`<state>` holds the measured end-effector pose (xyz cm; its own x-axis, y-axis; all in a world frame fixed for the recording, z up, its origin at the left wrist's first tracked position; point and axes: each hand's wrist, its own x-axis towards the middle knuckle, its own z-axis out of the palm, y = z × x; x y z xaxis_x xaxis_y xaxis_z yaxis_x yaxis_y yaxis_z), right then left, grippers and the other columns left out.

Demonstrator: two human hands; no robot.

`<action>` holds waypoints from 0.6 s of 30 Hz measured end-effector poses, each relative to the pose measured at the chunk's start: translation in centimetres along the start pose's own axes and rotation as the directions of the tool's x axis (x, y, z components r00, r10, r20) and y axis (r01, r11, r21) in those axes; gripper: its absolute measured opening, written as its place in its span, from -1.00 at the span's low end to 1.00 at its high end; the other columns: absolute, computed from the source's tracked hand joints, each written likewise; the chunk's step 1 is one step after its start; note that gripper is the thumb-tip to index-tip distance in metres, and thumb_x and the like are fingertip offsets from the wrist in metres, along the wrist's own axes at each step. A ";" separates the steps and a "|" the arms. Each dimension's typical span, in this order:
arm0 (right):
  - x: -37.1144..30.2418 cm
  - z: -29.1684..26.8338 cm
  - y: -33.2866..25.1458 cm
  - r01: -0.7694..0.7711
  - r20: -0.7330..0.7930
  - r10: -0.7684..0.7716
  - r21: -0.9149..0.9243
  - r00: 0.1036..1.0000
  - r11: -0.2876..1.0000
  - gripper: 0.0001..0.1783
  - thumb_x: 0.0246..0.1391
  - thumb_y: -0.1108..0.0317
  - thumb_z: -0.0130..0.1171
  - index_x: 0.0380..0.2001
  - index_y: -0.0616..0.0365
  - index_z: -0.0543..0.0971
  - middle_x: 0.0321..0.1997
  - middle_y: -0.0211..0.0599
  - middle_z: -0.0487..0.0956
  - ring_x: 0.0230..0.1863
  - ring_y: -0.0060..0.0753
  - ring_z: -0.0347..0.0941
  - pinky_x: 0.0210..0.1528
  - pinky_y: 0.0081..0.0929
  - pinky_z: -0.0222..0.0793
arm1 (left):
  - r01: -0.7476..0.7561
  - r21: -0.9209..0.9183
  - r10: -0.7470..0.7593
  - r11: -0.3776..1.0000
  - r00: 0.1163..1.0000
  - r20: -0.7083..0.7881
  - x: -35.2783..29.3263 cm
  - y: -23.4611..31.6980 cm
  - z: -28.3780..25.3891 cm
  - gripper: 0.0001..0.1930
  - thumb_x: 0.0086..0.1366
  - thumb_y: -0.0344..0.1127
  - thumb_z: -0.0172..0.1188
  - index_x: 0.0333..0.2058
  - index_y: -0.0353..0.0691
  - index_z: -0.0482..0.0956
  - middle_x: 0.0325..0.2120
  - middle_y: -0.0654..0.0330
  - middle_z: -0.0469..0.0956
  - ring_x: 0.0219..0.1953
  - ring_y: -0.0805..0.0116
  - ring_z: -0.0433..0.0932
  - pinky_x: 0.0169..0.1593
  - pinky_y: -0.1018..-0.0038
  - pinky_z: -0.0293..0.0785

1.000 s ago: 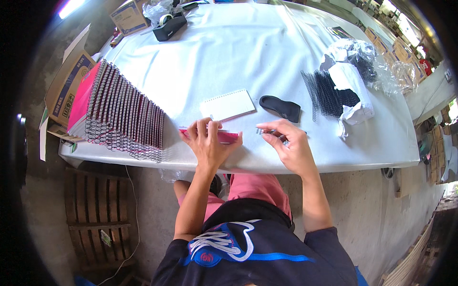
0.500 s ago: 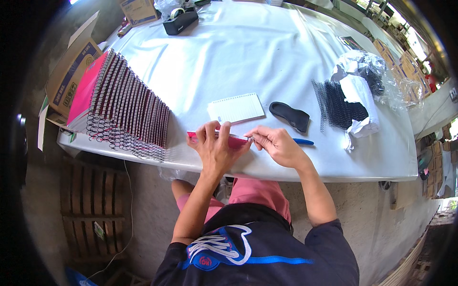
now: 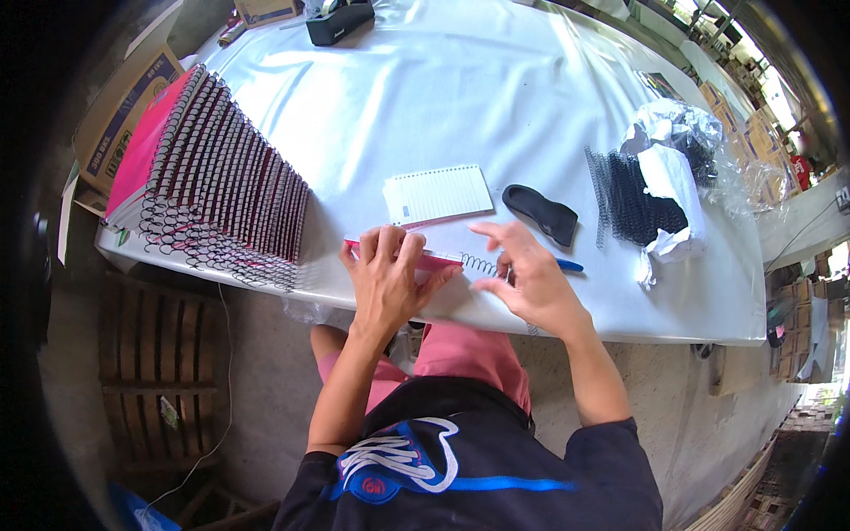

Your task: The person assembles spiral notebooks by inserting metal coils through the punched holes of the paper and covers, then using a tool to trim and bend the ends of the wire.

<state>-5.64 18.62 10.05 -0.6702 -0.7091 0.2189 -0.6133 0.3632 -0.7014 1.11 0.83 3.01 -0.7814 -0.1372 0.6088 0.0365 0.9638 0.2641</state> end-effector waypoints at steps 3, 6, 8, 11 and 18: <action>-0.7 -0.1 2.4 0.097 0.038 -0.099 0.050 0.994 0.994 -0.70 0.06 0.47 0.11 -0.09 0.19 0.52 -0.43 -0.21 0.53 -0.43 -0.46 0.46 -0.37 -0.54 0.39 | -0.007 -0.043 0.008 0.999 1.000 0.026 0.5 0.2 -0.4 -0.49 -0.10 0.22 0.29 -0.39 -0.10 0.47 -0.26 0.21 0.36 -0.13 0.20 0.29 -0.06 0.12 0.04; 0.1 -0.8 3.2 -0.045 0.225 0.021 0.101 0.974 0.994 -0.65 0.11 0.45 0.06 0.00 0.16 0.47 -0.43 -0.18 0.56 -0.44 -0.43 0.48 -0.34 -0.52 0.40 | -0.003 -0.092 0.002 0.996 1.000 -0.014 0.7 -0.1 -0.2 -0.46 -0.14 0.23 0.32 -0.44 -0.14 0.46 -0.19 0.13 0.34 -0.11 0.17 0.27 -0.04 0.15 0.07; 0.7 -1.7 2.8 -0.108 0.260 0.092 0.046 0.961 0.993 -0.63 0.14 0.41 0.03 0.04 0.15 0.43 -0.41 -0.16 0.58 -0.45 -0.40 0.51 -0.32 -0.49 0.41 | -0.024 -0.122 0.021 0.992 0.999 -0.028 1.0 -0.5 -0.4 -0.44 -0.16 0.23 0.33 -0.48 -0.18 0.45 -0.14 0.08 0.32 -0.10 0.13 0.25 -0.03 0.18 0.10; 1.1 -3.7 6.3 -0.022 -0.014 0.018 -0.452 1.000 0.892 -0.56 0.02 0.46 0.01 0.04 0.08 0.43 -0.18 -0.13 0.56 -0.15 -0.22 0.50 -0.10 -0.39 0.38 | -0.040 -0.188 0.031 0.981 0.998 -0.051 1.3 -1.4 -0.8 -0.43 -0.19 0.20 0.35 -0.47 -0.21 0.44 -0.08 0.01 0.30 -0.07 0.08 0.25 -0.03 0.18 0.14; 0.7 -3.3 12.4 -0.164 -0.287 0.117 -0.143 0.951 0.976 -0.66 -0.09 0.63 0.01 -0.19 0.16 0.56 -0.20 -0.07 0.59 -0.16 -0.13 0.53 -0.02 -0.26 0.43 | -0.024 -0.303 0.009 0.953 0.999 -0.052 1.4 -1.4 -0.7 -0.37 -0.27 0.21 0.39 -0.51 -0.29 0.41 -0.06 -0.06 0.26 0.06 -0.08 0.16 0.08 0.10 0.16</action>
<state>-15.12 24.59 3.73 -0.8292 -0.4581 0.3204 -0.5486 0.5568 -0.6237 0.44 -0.91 4.03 -0.7473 -0.1407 0.6495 0.2424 0.8523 0.4636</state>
